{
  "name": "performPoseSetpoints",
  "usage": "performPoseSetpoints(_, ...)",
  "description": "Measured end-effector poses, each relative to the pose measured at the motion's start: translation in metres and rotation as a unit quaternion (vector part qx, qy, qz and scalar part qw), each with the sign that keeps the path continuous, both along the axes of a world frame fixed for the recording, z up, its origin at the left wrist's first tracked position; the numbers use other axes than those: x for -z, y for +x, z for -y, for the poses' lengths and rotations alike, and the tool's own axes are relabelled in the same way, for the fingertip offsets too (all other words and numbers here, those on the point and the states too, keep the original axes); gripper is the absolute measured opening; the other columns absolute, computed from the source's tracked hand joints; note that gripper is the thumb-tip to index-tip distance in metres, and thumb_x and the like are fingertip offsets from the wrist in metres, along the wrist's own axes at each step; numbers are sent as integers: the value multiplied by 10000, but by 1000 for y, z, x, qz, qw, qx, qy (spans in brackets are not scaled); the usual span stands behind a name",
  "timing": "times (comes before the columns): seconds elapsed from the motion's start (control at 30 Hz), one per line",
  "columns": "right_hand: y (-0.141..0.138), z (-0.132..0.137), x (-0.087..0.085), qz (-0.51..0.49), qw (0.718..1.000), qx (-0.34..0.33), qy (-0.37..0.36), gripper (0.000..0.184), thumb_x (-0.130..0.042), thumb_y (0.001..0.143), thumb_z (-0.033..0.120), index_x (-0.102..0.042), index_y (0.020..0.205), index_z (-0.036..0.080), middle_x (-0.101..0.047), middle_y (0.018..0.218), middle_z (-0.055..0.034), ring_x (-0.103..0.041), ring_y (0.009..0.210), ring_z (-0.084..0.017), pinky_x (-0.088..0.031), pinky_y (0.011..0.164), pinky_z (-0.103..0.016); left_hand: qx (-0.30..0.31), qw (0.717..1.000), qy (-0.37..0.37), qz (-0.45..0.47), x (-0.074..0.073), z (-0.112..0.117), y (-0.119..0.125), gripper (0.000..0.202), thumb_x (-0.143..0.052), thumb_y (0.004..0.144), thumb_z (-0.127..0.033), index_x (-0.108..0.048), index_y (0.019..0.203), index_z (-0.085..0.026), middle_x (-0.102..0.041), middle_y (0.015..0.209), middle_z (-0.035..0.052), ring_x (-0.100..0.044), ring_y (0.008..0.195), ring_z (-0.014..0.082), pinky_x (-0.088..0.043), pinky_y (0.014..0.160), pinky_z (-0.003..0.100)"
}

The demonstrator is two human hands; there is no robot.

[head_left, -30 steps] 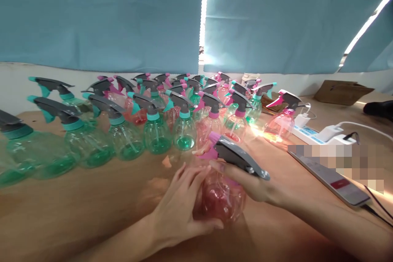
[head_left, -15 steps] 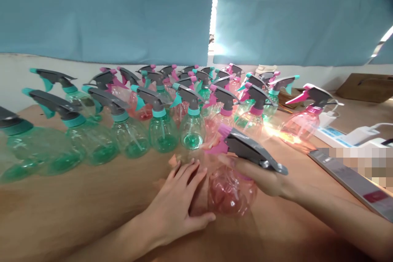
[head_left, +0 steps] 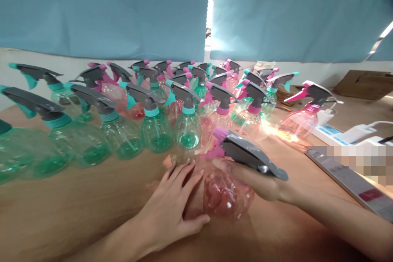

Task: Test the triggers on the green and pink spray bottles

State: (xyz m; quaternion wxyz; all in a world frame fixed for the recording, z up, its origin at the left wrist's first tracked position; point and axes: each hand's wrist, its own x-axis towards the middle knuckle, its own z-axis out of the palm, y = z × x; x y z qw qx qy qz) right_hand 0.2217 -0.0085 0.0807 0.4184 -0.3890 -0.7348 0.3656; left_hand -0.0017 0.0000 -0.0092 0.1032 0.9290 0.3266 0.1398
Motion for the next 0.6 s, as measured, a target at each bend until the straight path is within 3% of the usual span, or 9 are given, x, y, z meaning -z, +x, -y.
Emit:
performPoseSetpoints(0.17, -1, 1, -4, -15, 1000, -7, -8, 205, -560, 874, 264, -468, 694, 236, -550, 637, 49, -518, 533, -102, -468, 513, -231, 4, 1000, 9, -8, -3, 0, 0, 721, -673, 800, -492, -431, 1411, -194, -410, 1480, 173, -369, 1350, 395, -318, 1075, 602)
performPoseSetpoints(0.27, -1, 1, -8, 7, 1000, -14, 3, 204, -539, 867, 260, -437, 693, 234, -524, 663, 43, -516, 583, -109, -475, 587, -250, 3, 1000, -4, -28, -8, 1, 1, 684, -675, 803, -470, -468, 1380, -168, -430, 1461, 189, -390, 1335, 397, -322, 1072, 602)
performPoseSetpoints(0.43, 0, 1, -10, 23, 999, 2, 25, 289, -561, 871, 256, -395, 636, 226, -406, 595, 60, -415, 550, -99, -412, 549, -238, 2, 1000, 6, -11, -6, 0, 0, 701, -655, 809, -501, -447, 1405, -195, -410, 1485, 158, -372, 1345, 383, -308, 1086, 586)
performPoseSetpoints(0.6, -1, 0, -6, -22, 999, 8, 23, 364, -604, 856, 275, -364, 587, 223, -481, 621, 63, -451, 538, -86, -438, 522, -220, -4, 1000, 15, -19, -2, -1, 0, 731, -667, 794, -476, -421, 1428, -207, -424, 1478, 153, -396, 1323, 383, -338, 1058, 581)
